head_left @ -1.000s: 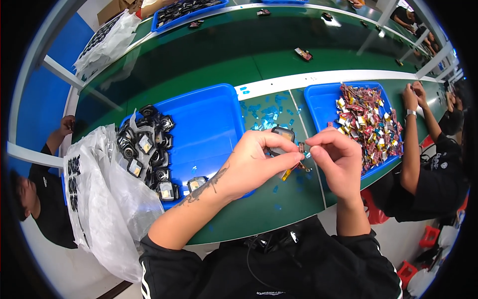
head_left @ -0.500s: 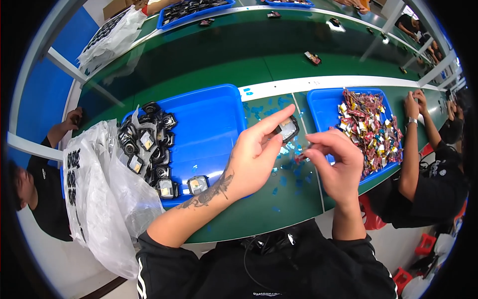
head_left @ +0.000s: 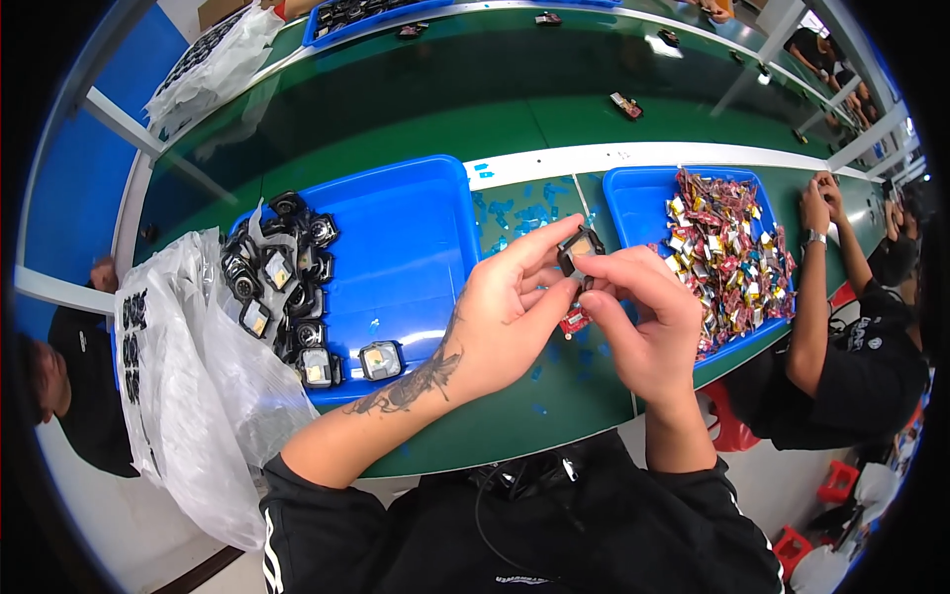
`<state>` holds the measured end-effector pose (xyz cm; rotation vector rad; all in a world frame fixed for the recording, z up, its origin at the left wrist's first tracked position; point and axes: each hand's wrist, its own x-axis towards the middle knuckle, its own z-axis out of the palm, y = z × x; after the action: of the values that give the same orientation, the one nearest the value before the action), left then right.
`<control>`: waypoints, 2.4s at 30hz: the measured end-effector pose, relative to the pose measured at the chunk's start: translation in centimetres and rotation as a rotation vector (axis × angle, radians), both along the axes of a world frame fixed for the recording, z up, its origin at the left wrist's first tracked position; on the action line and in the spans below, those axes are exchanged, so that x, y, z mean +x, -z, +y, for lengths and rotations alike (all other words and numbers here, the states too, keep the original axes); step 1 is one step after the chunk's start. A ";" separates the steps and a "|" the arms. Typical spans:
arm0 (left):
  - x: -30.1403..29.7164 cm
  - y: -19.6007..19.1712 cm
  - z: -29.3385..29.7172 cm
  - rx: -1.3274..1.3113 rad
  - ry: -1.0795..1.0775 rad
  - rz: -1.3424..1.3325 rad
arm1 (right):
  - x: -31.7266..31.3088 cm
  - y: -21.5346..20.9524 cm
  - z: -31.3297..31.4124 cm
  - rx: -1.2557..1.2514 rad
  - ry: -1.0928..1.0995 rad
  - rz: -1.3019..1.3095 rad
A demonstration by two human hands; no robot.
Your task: Assembling small electronic components, including batteries and sensors, on a production line.
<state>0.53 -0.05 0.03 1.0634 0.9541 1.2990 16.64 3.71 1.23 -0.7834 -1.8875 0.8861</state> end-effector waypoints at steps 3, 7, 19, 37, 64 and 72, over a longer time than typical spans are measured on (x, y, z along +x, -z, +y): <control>-0.2 0.2 0.0 0.007 0.001 -0.064 | 0.4 0.4 0.2 -0.106 -0.049 0.120; -0.3 -0.2 0.1 0.008 0.029 -0.091 | 0.7 0.2 0.3 -0.107 -0.005 0.103; -0.5 -0.2 0.1 0.025 0.080 -0.054 | 0.5 -0.9 0.2 -0.006 0.161 -0.116; -0.5 0.0 -0.7 0.124 0.071 0.140 | 0.6 -2.0 0.0 -0.119 0.124 -0.167; 0.3 -2.9 -1.0 0.072 -0.066 -0.027 | 3.1 -1.1 -1.0 0.195 0.035 0.066; -0.7 -2.8 -1.3 0.221 0.001 0.139 | 2.2 -1.1 -1.2 0.244 0.081 -0.049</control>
<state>-0.19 -1.33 2.83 1.3386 0.9273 1.3657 18.87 2.53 2.32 -0.7311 -1.9479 0.5779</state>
